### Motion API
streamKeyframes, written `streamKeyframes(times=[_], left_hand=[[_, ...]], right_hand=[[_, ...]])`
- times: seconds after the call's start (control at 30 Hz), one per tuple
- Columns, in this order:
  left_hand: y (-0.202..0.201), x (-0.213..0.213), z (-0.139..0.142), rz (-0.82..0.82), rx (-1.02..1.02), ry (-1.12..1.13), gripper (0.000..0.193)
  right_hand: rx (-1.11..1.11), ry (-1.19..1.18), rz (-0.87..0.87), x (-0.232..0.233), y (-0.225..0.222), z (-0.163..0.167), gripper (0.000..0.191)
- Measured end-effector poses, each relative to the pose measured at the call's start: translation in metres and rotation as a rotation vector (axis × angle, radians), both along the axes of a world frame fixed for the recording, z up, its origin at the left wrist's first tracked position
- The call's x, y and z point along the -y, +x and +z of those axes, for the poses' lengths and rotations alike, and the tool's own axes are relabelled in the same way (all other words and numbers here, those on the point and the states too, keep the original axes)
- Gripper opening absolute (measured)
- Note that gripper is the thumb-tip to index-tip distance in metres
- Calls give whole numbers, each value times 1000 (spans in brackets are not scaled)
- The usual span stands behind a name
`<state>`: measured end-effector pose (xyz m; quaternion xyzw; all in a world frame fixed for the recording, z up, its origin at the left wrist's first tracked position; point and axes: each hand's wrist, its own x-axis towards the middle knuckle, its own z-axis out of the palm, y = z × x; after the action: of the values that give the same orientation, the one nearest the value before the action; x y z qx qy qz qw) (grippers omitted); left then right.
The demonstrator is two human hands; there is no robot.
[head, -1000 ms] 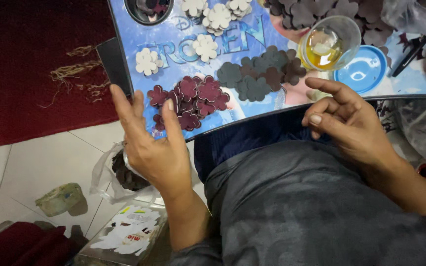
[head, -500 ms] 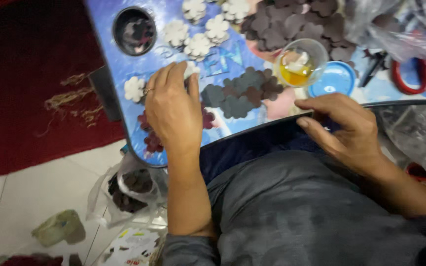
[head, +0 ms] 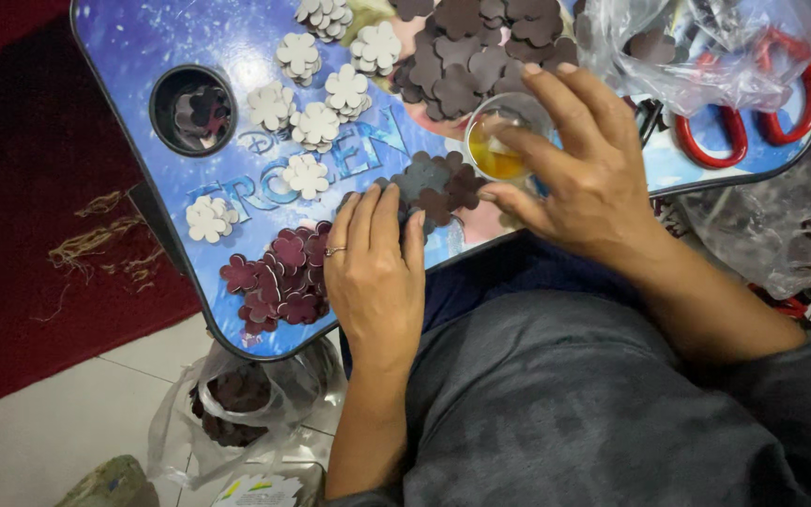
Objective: The person repeatedly picks up small flower-shaped craft pieces in white, dark brown, and maroon, aligns them in pairs, and places them back on the table. The person handles the pieces one at a time, occasionally adjusting their position before stacking them.
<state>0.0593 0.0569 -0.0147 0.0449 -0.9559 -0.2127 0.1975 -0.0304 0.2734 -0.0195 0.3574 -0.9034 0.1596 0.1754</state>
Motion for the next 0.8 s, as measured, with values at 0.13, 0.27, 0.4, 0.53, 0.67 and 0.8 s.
streamKeyframes(times=[0.13, 0.27, 0.4, 0.53, 0.67, 0.8], left_hand=[[0, -2, -6, 16, 18, -1, 32], [2, -4, -8, 38, 27, 2, 35], [2, -5, -8, 33, 15, -7, 32], [2, -6, -8, 32, 17, -10, 31], [3, -8, -10, 41, 9, 2, 29], [4, -7, -9, 35, -30, 20, 24]], right_hand=[[-11, 23, 31, 4, -5, -3, 54], [1, 25, 39, 5, -5, -6, 51], [-11, 20, 56, 4, -6, -10, 49], [-19, 32, 52, 3, -5, -11, 43], [-24, 19, 49, 3, -4, -11, 40], [21, -65, 41, 2, -1, -9, 50]])
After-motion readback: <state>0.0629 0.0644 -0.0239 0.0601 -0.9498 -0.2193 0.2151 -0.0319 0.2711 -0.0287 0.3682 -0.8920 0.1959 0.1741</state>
